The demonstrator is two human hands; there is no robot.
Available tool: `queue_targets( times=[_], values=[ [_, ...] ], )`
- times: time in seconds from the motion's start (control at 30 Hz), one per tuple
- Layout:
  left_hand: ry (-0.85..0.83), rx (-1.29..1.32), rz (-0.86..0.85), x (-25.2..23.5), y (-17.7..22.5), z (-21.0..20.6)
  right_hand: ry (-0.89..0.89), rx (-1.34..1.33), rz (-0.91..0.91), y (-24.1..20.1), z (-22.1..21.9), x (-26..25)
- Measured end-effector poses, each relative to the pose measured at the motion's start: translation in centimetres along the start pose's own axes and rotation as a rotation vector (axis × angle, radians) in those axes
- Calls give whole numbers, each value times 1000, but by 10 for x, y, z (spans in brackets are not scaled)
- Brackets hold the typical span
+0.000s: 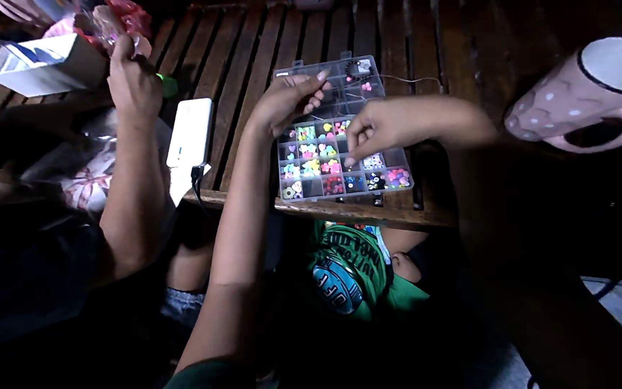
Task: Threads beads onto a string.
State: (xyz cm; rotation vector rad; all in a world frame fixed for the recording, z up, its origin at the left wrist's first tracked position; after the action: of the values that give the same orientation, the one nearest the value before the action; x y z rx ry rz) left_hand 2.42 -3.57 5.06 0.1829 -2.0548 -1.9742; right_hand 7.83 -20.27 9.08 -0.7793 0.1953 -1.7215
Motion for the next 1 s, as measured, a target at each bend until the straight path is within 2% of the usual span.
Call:
queue_targets(
  times=[0.07,0.23,0.33,0.5,0.7,1.0],
  values=[
    [-8,0,-3,0,-1,1,106,-22,12,7,3,-2],
    [-1,18,1,1,2,-1,704,-76,90,20,20,-7],
    [-4,62,1,2,3,-2,937,-105,126,22,17,-17],
    [-35,100,-60,1,3,-3,1018,-179,171,19,6,-27],
    [-21,112,-30,1,3,-5,1110,-199,213,19,4,-29],
    [-24,72,-62,1,3,-4,1092,-168,146,20,9,-24]
  ],
)
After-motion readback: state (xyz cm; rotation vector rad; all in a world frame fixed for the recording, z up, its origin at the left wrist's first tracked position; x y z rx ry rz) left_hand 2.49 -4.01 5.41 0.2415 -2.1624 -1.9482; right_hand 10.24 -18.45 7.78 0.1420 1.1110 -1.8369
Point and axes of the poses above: each hand's wrist, its own x-axis away from the middle knuckle, its own z-axis out of the back of the hand, y = z × x, the point moved 4 cm from there along -x, towards the middle knuckle, and after that the axes turned 4 degrees about x, right-handed, at the moved point
